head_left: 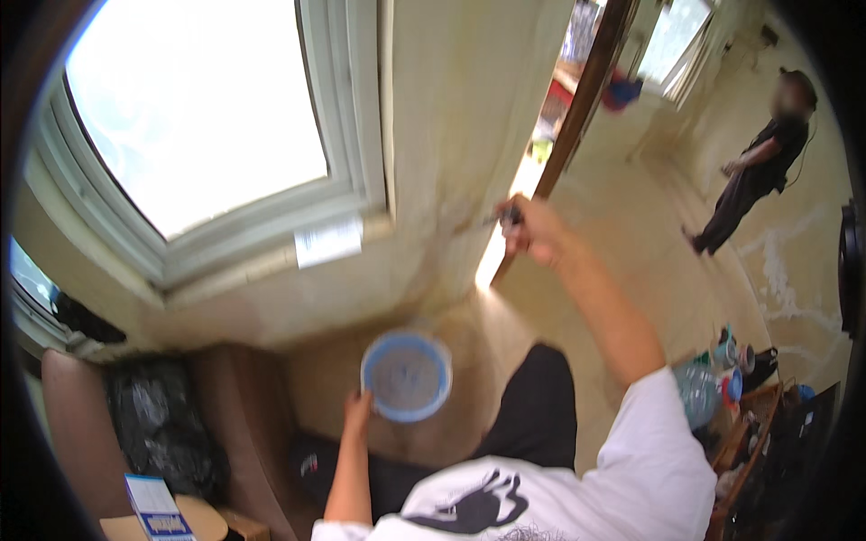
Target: The person patches a wall near a window by applying compound with a putty knife and smoothing it over the damaged area.
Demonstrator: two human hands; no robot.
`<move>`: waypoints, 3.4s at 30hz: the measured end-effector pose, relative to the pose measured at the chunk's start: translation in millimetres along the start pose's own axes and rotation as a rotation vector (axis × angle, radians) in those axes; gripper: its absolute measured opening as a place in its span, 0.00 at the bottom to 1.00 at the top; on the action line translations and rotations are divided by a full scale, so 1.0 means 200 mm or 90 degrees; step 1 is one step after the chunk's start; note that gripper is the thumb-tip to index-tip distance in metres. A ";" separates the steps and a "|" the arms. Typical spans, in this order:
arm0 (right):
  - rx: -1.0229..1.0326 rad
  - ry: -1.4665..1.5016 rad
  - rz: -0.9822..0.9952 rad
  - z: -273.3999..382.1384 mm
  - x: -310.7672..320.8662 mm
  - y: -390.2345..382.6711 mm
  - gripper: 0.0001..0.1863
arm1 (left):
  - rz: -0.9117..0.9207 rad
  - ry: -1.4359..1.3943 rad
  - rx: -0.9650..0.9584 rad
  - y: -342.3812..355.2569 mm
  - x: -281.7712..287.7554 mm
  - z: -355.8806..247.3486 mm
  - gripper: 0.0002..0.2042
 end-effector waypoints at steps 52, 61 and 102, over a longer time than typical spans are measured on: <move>0.560 -0.027 0.056 2.68 -0.21 -1.65 0.13 | -0.152 -0.348 0.019 -2.30 0.44 -2.02 0.16; 1.051 -0.347 -0.292 3.53 -0.37 -1.91 0.17 | -0.188 -0.345 0.029 -2.27 0.52 -1.98 0.14; 1.014 -0.415 -0.334 3.75 -0.55 -1.37 0.14 | -0.218 -0.351 0.045 -2.22 0.51 -2.12 0.10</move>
Point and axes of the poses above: each hand's wrist, its own y-axis towards the middle knuckle, its own x-axis out of the back of the hand, z = x × y, the point moved 9 cm from there along y, towards the middle knuckle, and after that the axes turned 2 degrees about x, right-handed, at the moved point
